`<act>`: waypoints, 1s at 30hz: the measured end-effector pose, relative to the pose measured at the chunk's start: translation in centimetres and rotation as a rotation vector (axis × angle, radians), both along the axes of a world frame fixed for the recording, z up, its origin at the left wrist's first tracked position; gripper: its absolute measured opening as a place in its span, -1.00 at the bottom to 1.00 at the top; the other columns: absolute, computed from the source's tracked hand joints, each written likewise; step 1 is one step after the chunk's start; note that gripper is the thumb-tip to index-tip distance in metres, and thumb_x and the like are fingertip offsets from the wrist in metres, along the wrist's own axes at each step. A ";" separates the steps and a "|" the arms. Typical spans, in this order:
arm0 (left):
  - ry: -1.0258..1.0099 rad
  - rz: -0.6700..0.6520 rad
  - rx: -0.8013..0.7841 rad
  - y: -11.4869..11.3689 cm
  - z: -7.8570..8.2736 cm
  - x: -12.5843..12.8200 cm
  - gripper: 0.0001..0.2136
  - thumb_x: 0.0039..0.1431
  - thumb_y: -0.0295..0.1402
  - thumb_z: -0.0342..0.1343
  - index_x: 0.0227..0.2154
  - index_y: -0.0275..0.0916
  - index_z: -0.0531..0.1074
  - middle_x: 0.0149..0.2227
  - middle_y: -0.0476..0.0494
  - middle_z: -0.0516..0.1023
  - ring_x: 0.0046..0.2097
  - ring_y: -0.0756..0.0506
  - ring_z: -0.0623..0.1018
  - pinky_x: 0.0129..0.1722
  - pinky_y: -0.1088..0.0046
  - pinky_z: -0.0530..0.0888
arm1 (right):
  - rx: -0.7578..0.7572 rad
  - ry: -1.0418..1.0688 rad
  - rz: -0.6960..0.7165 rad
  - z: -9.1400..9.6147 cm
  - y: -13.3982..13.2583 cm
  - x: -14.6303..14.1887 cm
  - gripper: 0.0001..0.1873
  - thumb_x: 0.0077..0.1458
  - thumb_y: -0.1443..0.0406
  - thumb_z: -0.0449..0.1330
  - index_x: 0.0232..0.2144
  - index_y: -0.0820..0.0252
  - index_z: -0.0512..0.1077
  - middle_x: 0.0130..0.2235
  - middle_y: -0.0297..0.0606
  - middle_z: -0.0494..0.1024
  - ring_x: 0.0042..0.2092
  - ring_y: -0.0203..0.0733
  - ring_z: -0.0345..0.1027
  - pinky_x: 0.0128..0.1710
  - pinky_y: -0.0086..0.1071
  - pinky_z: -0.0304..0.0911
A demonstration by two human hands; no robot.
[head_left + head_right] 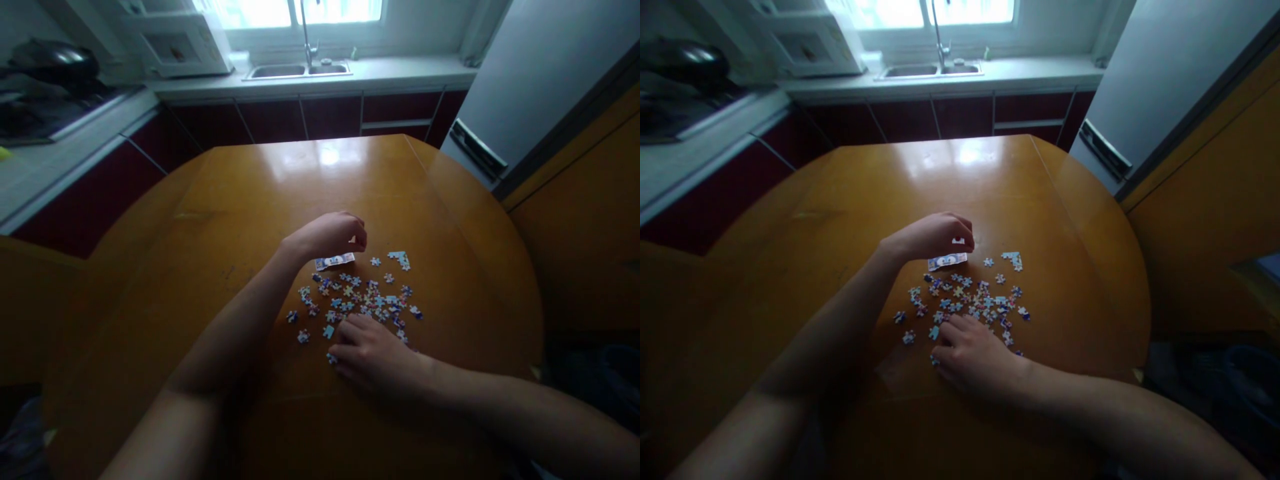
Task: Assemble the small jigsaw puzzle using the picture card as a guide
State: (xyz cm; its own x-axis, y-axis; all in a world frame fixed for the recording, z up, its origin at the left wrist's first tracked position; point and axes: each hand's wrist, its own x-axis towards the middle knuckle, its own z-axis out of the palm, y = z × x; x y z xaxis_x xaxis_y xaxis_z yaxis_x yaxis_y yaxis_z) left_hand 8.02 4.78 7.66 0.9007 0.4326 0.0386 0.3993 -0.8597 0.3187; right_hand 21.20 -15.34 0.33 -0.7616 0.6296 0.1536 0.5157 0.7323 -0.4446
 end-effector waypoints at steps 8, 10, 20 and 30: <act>-0.007 0.005 -0.002 0.0 -0.2 0.0 -0.86 0.19 -0.45 0.16 -0.35 -0.18 0.63 -0.27 -0.05 0.64 -0.29 0.00 0.53 -0.24 0.48 0.37 | 0.059 -0.061 0.001 -0.3 0.0 -0.5 -0.84 0.30 0.30 0.11 -0.32 0.19 0.45 -0.19 -0.16 0.46 -0.12 -0.09 0.24 -0.16 -0.24 0.25; 0.001 0.003 0.003 0.0 -0.1 0.1 -0.87 0.19 -0.46 0.17 -0.34 -0.18 0.63 -0.27 -0.05 0.63 -0.29 0.00 0.53 -0.24 0.48 0.37 | 0.059 -0.059 0.009 -0.1 0.0 -0.5 -0.87 0.28 0.32 0.13 -0.33 0.19 0.44 -0.19 -0.16 0.47 -0.12 -0.09 0.25 -0.17 -0.25 0.25; 0.002 0.014 -0.008 0.4 -0.5 -0.1 -0.86 0.20 -0.42 0.15 -0.35 -0.18 0.63 -0.29 -0.07 0.63 -0.32 0.00 0.53 -0.26 0.49 0.37 | 0.053 0.171 -0.097 0.6 2.8 2.1 -0.86 0.24 0.27 0.17 -0.22 0.18 0.51 -0.23 -0.18 0.57 -0.20 -0.13 0.35 -0.18 -0.23 0.28; 0.012 0.007 -0.047 0.4 -2.1 0.7 -0.89 0.19 -0.40 0.19 -0.30 -0.15 0.62 -0.25 -0.06 0.64 -0.28 -0.01 0.55 -0.23 0.50 0.39 | 0.024 0.388 -0.611 0.3 8.8 9.8 -0.60 0.10 0.32 0.32 0.02 0.13 0.45 -0.19 -0.23 0.60 -0.18 -0.15 0.47 -0.14 -0.26 0.36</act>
